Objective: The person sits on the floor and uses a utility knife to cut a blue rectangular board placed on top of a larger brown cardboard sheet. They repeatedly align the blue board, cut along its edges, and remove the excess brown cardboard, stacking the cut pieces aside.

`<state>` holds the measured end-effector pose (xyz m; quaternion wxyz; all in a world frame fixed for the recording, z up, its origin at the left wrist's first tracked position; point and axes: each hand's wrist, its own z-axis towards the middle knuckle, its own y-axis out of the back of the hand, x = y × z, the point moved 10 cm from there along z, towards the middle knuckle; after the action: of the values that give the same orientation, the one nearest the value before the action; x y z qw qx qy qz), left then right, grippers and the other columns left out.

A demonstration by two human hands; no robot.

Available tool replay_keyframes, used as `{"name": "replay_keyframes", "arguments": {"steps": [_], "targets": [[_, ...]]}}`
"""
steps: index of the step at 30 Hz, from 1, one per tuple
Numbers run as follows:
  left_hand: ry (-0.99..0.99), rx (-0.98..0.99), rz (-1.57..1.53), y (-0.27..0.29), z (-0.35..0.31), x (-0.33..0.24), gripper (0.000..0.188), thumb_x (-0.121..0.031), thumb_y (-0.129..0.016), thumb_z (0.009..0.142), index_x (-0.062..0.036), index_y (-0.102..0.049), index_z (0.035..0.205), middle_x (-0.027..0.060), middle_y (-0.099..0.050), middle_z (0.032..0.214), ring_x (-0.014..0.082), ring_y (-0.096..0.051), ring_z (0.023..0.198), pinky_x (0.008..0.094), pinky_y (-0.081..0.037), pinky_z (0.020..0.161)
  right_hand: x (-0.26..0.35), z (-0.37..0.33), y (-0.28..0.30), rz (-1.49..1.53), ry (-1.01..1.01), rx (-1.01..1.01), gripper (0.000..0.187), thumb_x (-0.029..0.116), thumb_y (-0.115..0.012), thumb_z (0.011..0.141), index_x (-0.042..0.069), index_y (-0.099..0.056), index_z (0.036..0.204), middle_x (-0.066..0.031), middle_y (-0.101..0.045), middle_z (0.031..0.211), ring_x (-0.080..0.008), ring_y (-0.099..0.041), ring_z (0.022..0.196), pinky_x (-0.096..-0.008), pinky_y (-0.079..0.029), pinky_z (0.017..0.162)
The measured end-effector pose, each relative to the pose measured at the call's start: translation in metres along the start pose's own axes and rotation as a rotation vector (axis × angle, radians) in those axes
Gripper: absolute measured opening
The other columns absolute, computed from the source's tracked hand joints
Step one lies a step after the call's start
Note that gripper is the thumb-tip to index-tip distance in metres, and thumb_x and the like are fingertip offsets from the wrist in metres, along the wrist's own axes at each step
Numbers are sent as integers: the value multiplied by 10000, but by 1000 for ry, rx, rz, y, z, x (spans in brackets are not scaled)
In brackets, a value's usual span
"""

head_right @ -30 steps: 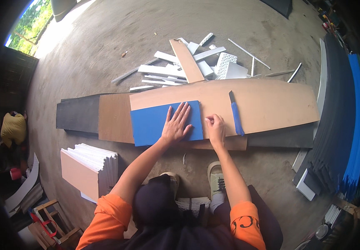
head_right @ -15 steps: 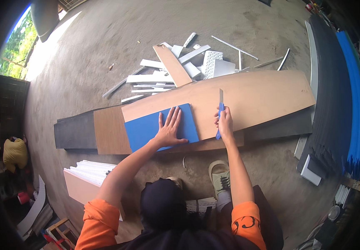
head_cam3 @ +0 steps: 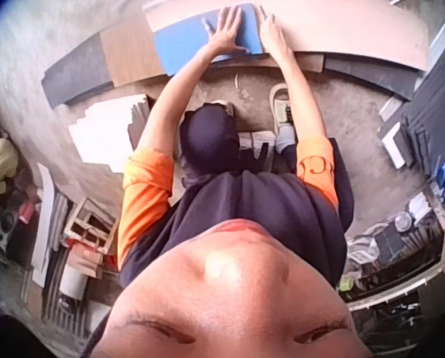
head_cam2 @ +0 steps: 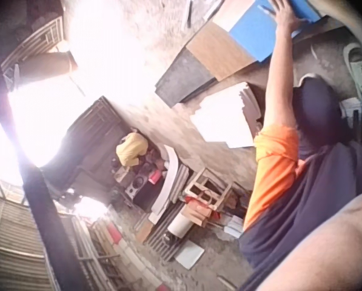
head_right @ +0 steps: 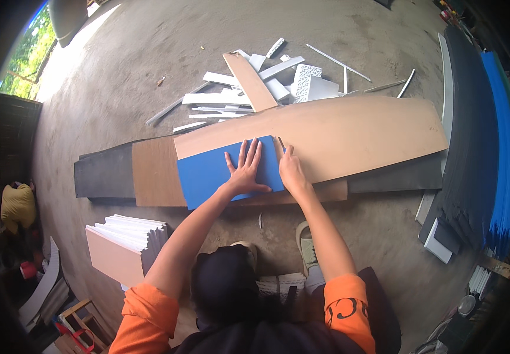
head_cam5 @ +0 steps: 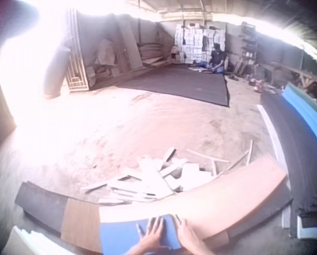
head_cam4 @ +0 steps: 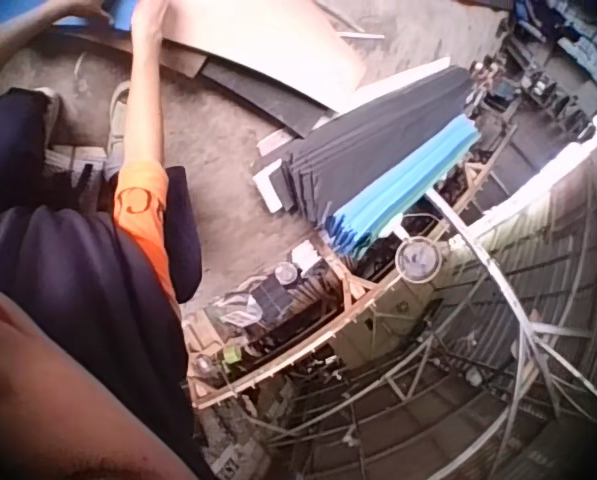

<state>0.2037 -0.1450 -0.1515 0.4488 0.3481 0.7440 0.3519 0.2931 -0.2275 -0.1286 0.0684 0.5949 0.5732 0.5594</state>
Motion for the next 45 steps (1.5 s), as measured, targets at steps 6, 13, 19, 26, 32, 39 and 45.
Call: {"name": "replay_keyframes", "arguments": {"steps": [6, 13, 19, 26, 32, 39, 45], "targets": [[-6, -6, -28, 3, -1, -1, 1306, -557, -756, 458, -102, 28, 1399, 85, 38, 1465, 297, 111, 1338, 684, 106, 910, 24, 5, -10, -435, 82, -68, 304, 206, -381, 898, -39, -414, 1075, -198, -622, 708, -358, -621, 710, -474, -473, 666], [-13, -62, -42, 7, -3, -2, 1294, -535, -768, 450, -106, -2, 1401, 73, 6, 1467, 279, 75, 1345, 698, 83, 906, 32, 16, -9, -443, 94, -82, 275, 207, -398, 888, -24, -497, 999, -179, -629, 709, -325, -632, 713, -448, -487, 666], [10, -21, -25, 3, 1, -1, 1310, -550, -755, 461, -115, 51, 1398, 73, 57, 1466, 276, 122, 1339, 677, 101, 919, 25, 24, -7, -366, -20, 59, 237, 141, -412, 845, -29, -522, 969, -230, -619, 864, -338, -620, 836, -411, -500, 723], [28, -51, -19, 2, 1, 0, 1312, -567, -755, 439, -120, 14, 1404, 37, 36, 1471, 248, 105, 1345, 682, 96, 920, -9, -31, -23, -361, -109, 189, 228, 127, -435, 837, -36, -499, 982, -248, -601, 934, -359, -591, 919, -430, -479, 784], [40, -9, 24, -1, -1, 2, 1309, -584, -739, 457, -122, 40, 1401, 47, 71, 1469, 256, 131, 1339, 676, 96, 926, -27, -82, -30, -368, -90, 121, 170, 151, -428, 871, -9, -454, 924, -221, -622, 793, -363, -621, 783, -441, -508, 661], [23, -13, 26, -1, 2, -1, 1310, -583, -739, 461, -124, 51, 1400, 45, 80, 1468, 253, 139, 1338, 671, 96, 930, -67, -110, -31, -322, -142, 89, 210, 219, -387, 908, 11, -416, 893, -247, -599, 719, -411, -597, 751, -495, -476, 653], [18, -32, 1, 0, 4, -5, 1317, -568, -757, 435, -115, 14, 1403, 40, 48, 1470, 245, 120, 1342, 677, 95, 924, -124, -150, -26, -389, -160, 112, 222, 238, -416, 896, 22, -465, 896, -224, -608, 701, -388, -608, 727, -480, -480, 626]]}}
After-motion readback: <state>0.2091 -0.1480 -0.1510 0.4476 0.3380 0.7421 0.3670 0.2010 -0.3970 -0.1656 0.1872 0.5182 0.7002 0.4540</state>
